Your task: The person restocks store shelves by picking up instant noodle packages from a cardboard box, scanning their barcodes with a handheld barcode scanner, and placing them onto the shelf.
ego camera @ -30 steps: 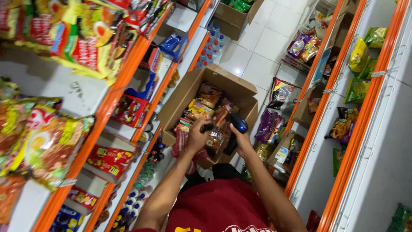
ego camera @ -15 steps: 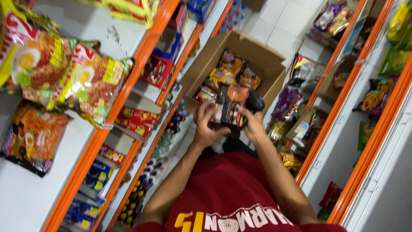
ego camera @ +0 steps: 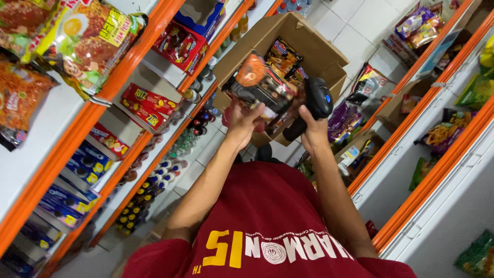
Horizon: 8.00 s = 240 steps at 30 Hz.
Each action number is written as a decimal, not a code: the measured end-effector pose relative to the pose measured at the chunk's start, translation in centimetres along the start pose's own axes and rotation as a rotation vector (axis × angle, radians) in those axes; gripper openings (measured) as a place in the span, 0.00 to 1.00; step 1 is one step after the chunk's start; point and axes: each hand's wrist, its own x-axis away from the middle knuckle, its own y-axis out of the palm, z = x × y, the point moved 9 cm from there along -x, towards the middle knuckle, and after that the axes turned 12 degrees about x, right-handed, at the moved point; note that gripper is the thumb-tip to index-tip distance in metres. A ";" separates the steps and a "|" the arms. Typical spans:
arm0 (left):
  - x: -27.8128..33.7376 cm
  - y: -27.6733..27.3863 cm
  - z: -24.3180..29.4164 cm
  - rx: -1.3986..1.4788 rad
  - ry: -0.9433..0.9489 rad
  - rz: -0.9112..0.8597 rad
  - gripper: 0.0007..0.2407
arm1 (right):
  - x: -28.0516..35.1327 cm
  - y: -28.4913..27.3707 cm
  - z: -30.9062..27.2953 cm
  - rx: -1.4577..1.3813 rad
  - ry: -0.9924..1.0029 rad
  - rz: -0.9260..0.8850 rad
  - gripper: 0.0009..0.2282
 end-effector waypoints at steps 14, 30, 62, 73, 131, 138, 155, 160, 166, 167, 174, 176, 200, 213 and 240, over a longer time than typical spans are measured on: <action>1.4 5.7 -1.1 0.148 0.077 -0.053 0.15 | -1.6 -0.9 -5.4 0.129 -0.148 -0.059 0.18; 1.8 7.2 0.8 0.246 0.114 -0.027 0.13 | -1.0 1.3 -8.0 0.168 -0.149 -0.224 0.18; 1.9 1.8 3.9 0.281 0.339 0.077 0.13 | 4.3 7.1 -7.4 0.732 -0.117 -0.511 0.11; 2.4 -1.3 5.4 0.314 0.380 0.027 0.12 | 4.3 7.7 -5.0 0.701 -0.086 -0.541 0.11; 27.0 -10.6 41.8 -1.360 1.165 0.659 0.20 | 17.3 50.8 -5.2 0.806 -0.874 -0.828 0.13; 26.8 -10.4 41.7 -1.359 1.169 0.752 0.17 | 17.1 51.6 -5.2 0.760 -0.927 -0.831 0.13; 7.8 -5.8 11.1 -0.919 0.744 -0.037 0.05 | 5.4 17.4 3.0 0.887 -0.395 -0.297 0.17; -2.3 -3.5 1.8 -1.020 0.279 -0.097 0.08 | -0.8 3.0 5.7 0.911 0.031 0.128 0.13; -15.3 -2.0 -7.5 -1.197 0.221 -0.220 0.14 | -5.6 -6.3 8.7 0.649 0.213 0.294 0.12; -17.4 -2.2 -9.2 -1.191 0.210 -0.233 0.14 | -6.1 -7.3 8.7 0.653 0.218 0.310 0.12; -27.5 -2.8 -14.8 -1.419 0.267 -0.311 0.22 | -8.5 -8.4 10.0 0.451 0.401 0.290 0.16; -29.2 -1.4 -15.4 -1.438 0.357 -0.347 0.24 | -9.0 -9.2 10.0 0.514 0.428 0.309 0.15; -32.8 -5.3 -17.4 -1.801 -0.161 -0.158 0.27 | -10.3 -8.7 12.2 0.256 0.481 0.146 0.13; -13.7 5.3 -2.0 -1.058 0.419 -0.438 0.18 | -10.0 -9.9 11.8 -0.250 0.527 0.258 0.14; 3.5 -0.2 4.3 0.093 0.047 -0.119 0.24 | 5.8 4.7 -1.7 0.037 -0.304 0.415 0.18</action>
